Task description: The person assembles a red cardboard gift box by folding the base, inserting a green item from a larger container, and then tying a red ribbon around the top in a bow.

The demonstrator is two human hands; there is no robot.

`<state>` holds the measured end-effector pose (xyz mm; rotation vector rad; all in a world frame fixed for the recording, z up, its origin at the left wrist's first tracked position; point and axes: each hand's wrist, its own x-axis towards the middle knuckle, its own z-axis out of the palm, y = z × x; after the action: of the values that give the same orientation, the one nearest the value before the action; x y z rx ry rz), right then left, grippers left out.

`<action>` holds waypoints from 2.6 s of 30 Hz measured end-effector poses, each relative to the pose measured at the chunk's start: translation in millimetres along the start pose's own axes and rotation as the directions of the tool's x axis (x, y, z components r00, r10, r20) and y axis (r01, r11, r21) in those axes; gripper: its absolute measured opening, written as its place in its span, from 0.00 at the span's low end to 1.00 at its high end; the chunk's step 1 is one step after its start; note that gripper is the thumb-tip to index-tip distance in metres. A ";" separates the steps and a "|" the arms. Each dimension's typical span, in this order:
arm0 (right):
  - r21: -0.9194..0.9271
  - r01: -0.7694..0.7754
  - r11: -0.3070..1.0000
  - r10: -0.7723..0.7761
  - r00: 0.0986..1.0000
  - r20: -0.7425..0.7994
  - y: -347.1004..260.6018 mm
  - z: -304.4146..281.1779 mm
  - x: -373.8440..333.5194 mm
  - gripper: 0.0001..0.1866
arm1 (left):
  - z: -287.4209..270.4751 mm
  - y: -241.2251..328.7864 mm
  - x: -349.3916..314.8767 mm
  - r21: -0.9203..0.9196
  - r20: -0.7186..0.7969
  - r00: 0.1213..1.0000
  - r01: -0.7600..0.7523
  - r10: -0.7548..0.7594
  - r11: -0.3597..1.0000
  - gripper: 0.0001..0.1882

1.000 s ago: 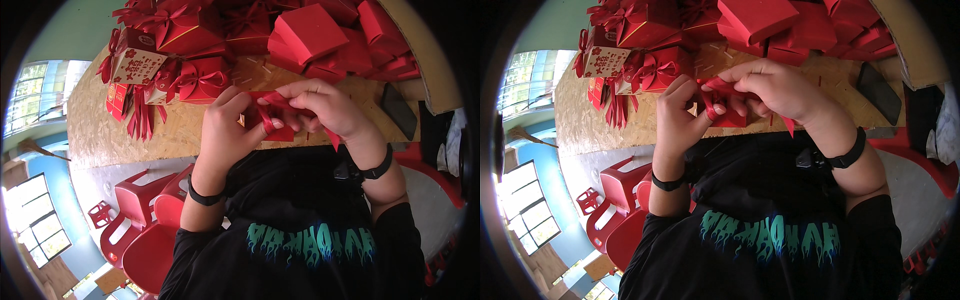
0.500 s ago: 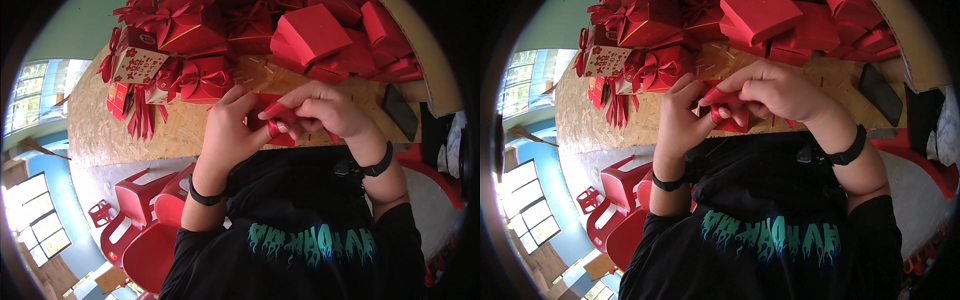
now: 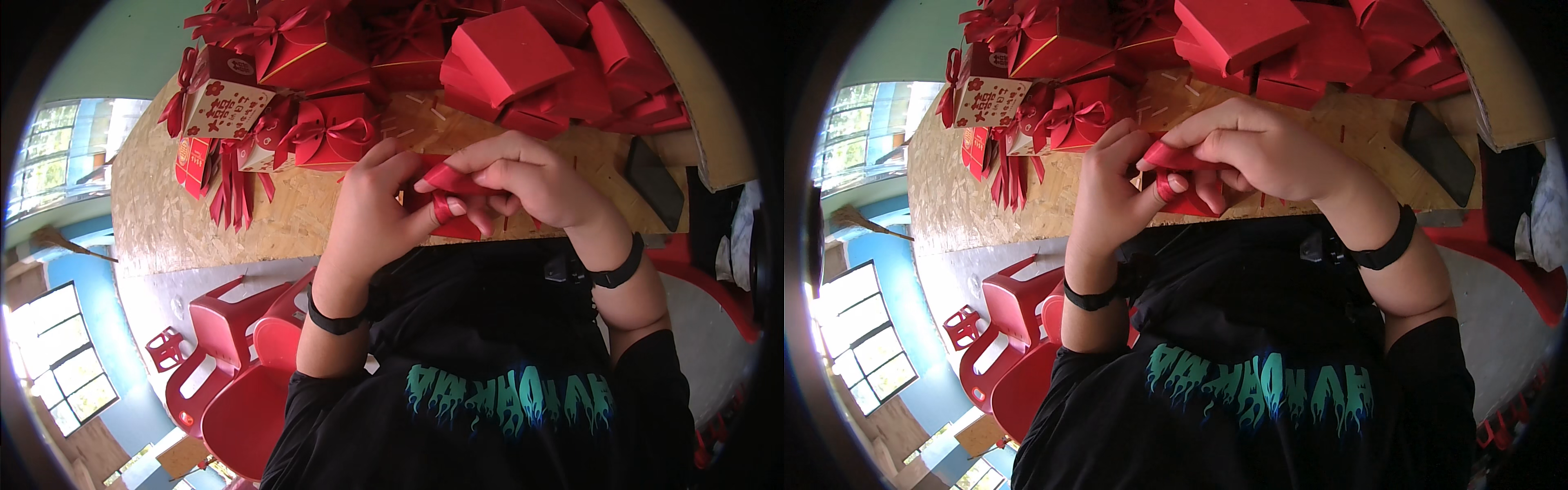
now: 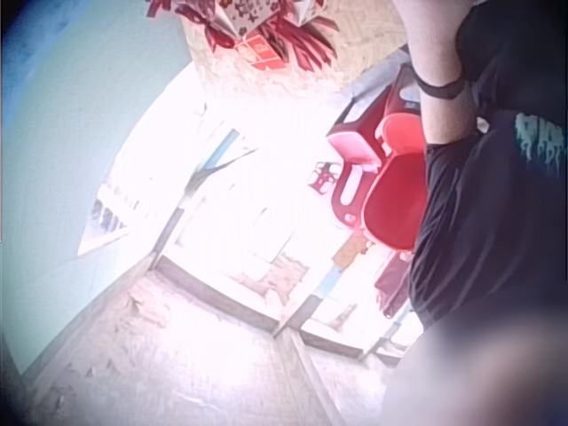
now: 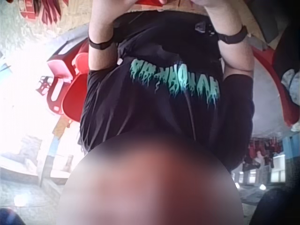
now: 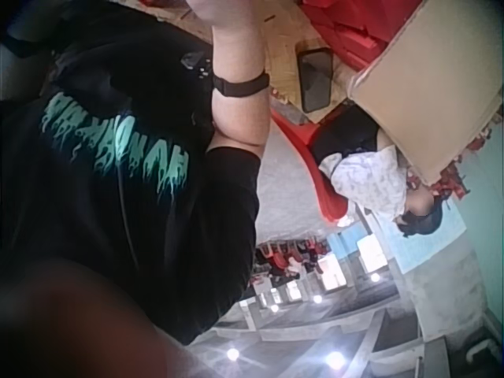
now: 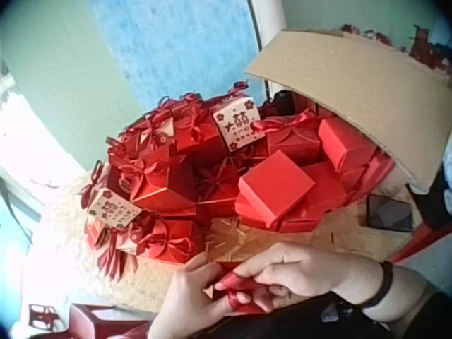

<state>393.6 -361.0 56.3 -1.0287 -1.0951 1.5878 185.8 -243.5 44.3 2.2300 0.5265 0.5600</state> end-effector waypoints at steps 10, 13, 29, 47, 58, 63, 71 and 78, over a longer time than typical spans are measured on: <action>-0.335 0.287 0.897 -0.359 0.916 -0.177 10.7 11.3 3.3 0.16 | 1.9 -10.6 -2.3 -0.037 0.005 1.000 0.004 -0.004 0.999 0.30; -0.151 0.117 0.982 -0.159 0.940 -0.301 4.9 15.3 -11.6 0.15 | 0.7 -9.5 -0.8 -0.029 0.009 1.000 -0.008 0.009 1.000 0.29; -0.320 0.060 0.946 -0.132 0.969 -0.208 -4.7 -10.3 -21.3 0.16 | -1.5 -0.7 0.4 -0.009 0.014 0.999 0.048 -0.048 0.999 0.27; 0.027 -0.151 0.988 0.152 0.988 -0.035 7.2 -6.9 -14.7 0.17 | -0.6 -1.3 -1.7 -0.005 -0.001 0.999 0.038 -0.038 0.999 0.24; -0.603 0.066 0.795 -0.276 0.925 -0.262 14.8 16.9 -5.2 0.09 | 5.9 9.2 -4.9 0.214 0.033 0.999 -0.019 0.012 0.977 0.25; -0.630 0.254 0.734 -0.432 0.890 -0.145 17.8 24.8 1.6 0.08 | 2.5 9.7 -0.6 0.230 0.074 0.997 -0.043 0.026 0.972 0.25; -0.814 0.238 0.529 -0.454 0.890 -0.035 10.5 24.4 -1.5 0.05 | 1.7 4.9 -0.9 0.093 0.148 0.989 -0.023 0.009 0.995 0.19; -0.845 0.164 0.509 -0.402 0.913 -0.064 8.0 28.1 1.2 0.07 | 0.7 0.6 -3.1 -0.046 0.173 0.984 -0.028 0.036 0.999 0.12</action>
<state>365.0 -366.6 55.6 -1.5000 -1.7869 0.5601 183.8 -246.0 43.6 2.2238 0.3857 0.3840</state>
